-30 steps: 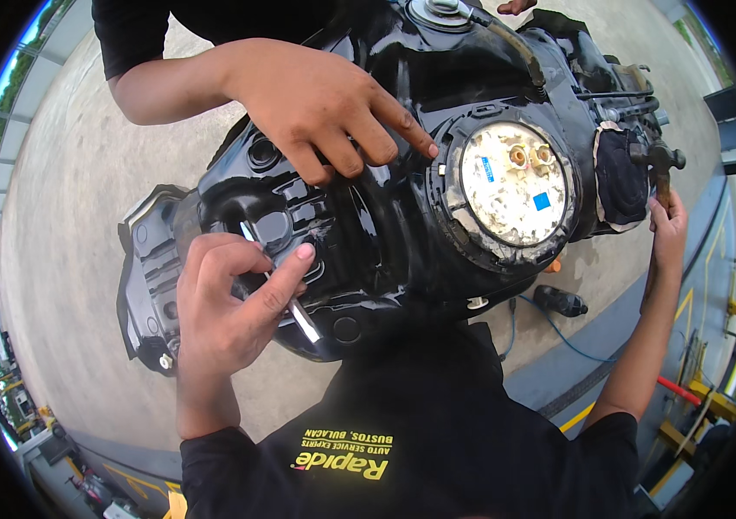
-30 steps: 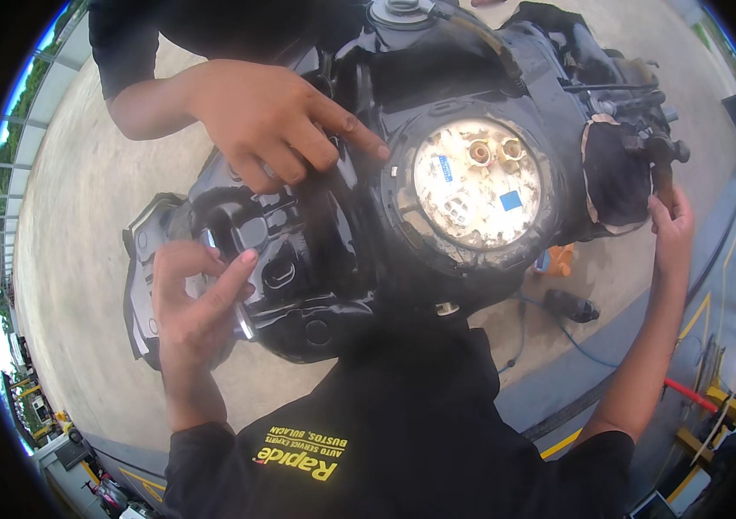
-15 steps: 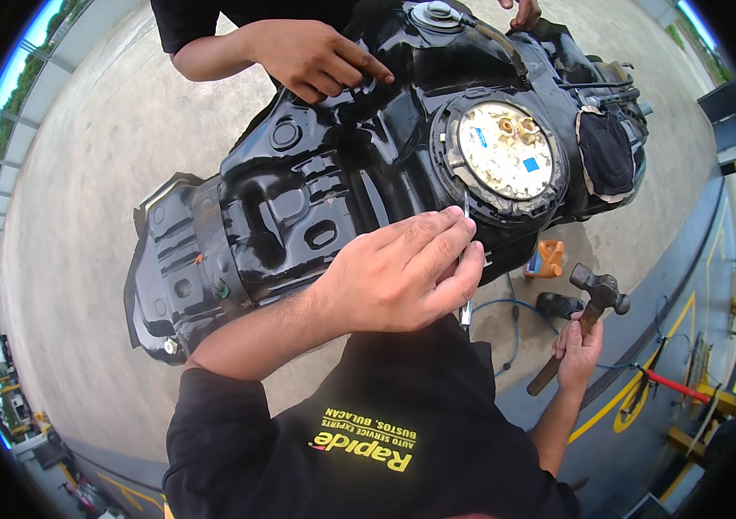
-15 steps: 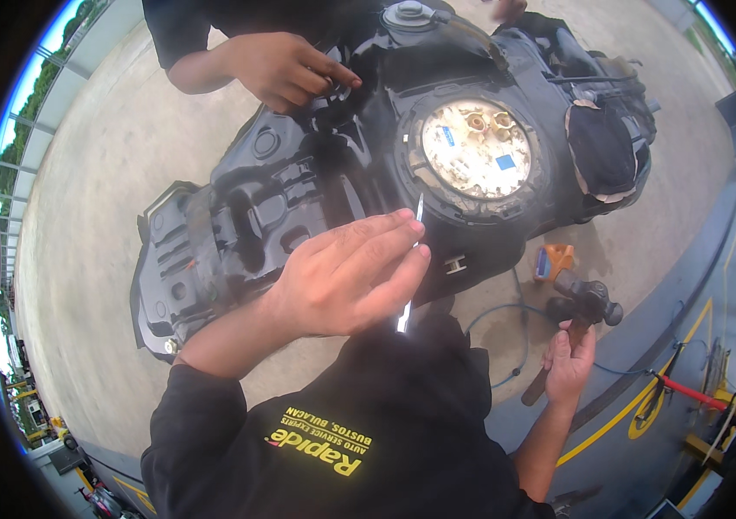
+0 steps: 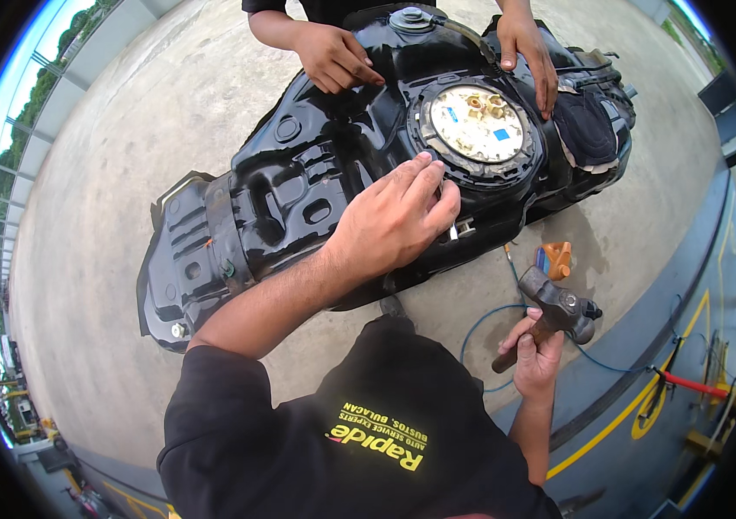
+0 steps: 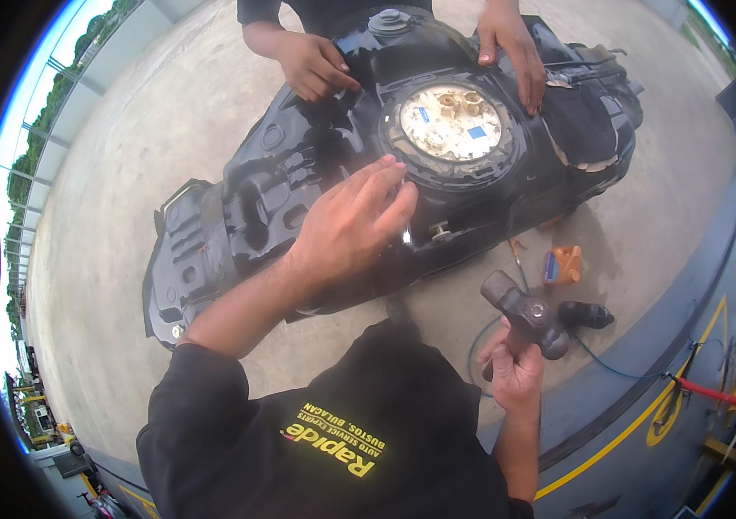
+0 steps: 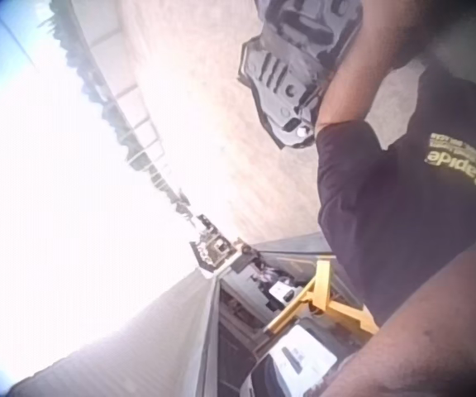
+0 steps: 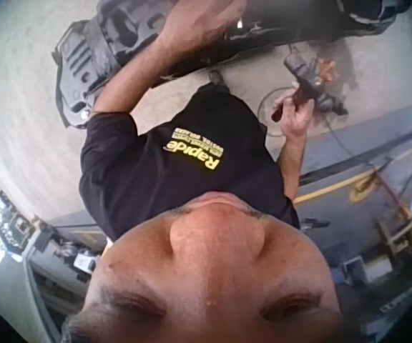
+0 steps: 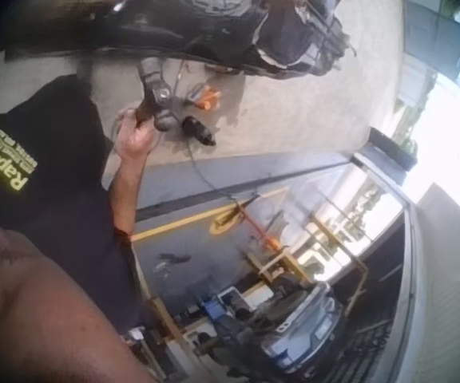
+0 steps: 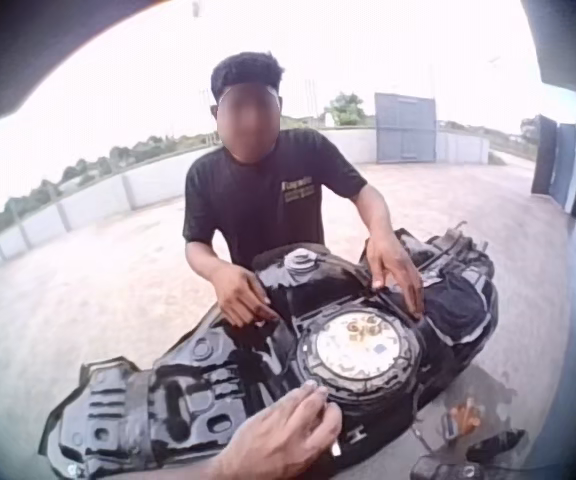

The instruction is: The person uses a hammer and a metal tool to tap and pry at a circular opening on a black car part. They repeatedly strike the tool against the part's edge while another person holds the part steady. The person then walks away from the part toward a tool cabinet.

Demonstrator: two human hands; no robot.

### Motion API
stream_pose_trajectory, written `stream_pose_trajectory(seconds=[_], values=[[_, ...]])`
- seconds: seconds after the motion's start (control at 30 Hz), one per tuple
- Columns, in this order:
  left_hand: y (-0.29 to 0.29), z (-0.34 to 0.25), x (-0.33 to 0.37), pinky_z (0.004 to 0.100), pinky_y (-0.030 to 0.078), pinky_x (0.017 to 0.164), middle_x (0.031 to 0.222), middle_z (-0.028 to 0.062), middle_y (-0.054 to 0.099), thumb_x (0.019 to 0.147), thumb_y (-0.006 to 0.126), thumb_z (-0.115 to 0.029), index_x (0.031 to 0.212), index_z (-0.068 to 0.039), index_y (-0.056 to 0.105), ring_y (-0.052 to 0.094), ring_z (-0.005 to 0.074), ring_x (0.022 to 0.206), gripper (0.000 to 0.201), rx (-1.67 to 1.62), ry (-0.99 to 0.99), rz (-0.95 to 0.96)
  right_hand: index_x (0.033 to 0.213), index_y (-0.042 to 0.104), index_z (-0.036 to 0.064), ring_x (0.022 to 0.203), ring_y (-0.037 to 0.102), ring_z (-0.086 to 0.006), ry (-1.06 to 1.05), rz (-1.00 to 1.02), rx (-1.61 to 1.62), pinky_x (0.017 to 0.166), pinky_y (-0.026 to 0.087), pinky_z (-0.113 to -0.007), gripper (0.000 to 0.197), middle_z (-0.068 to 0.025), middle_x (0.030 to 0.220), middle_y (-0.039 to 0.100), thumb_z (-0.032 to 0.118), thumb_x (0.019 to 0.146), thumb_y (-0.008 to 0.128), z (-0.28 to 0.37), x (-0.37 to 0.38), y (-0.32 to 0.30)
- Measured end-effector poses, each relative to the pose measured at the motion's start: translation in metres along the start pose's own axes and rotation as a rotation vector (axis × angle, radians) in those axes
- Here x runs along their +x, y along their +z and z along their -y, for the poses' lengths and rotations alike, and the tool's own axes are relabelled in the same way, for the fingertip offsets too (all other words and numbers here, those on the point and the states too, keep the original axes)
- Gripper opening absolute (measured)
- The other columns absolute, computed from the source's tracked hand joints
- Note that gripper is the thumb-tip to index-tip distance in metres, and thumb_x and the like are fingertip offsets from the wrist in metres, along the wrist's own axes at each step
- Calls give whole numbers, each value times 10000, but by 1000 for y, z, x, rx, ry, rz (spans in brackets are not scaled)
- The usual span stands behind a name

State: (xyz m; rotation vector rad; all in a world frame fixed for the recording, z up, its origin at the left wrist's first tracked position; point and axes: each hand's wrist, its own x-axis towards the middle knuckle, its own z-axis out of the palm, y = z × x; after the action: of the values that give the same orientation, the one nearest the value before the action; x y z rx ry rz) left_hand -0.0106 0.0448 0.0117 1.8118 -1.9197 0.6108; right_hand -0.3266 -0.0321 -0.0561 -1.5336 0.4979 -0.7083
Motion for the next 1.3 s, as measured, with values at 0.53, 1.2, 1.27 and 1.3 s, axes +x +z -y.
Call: stream_pose_trajectory(seconds=[0.53, 1.2, 1.27, 1.3], values=[[16, -15, 9, 405, 592, 908, 1228, 291, 588, 877, 615, -98, 1155, -13, 549, 653, 405, 1176, 299, 257, 34, 63, 1221, 414, 50, 540, 432, -71, -140, -212, -72, 507, 422, -235, 231, -16, 724, 479, 206, 1080, 509, -23, 6, 92], [23, 2, 6, 430, 603, 865, 1252, 307, 594, 908, 611, -145, 1144, -39, 520, 672, 425, 1143, 274, 280, 112, 75, 1101, 406, 90, 507, 388, -75, -522, -405, 293, 461, 396, -229, 240, -10, 687, 418, 316, 1092, 485, -34, 19, 114], [24, 3, 9, 430, 603, 862, 1251, 311, 594, 905, 611, -136, 1145, -38, 519, 672, 428, 1141, 275, 277, 120, 92, 1123, 403, 81, 499, 383, -78, -599, -400, 237, 461, 396, -229, 213, -13, 693, 426, 277, 1094, 480, -46, 29, 119], [23, 2, 11, 429, 607, 848, 1260, 316, 589, 901, 608, -124, 1146, -35, 518, 675, 425, 1136, 275, 259, 112, 95, 1134, 405, 72, 493, 378, -80, -376, -289, 55, 459, 392, -227, 180, -15, 702, 436, 233, 1092, 474, -56, 34, 115]])
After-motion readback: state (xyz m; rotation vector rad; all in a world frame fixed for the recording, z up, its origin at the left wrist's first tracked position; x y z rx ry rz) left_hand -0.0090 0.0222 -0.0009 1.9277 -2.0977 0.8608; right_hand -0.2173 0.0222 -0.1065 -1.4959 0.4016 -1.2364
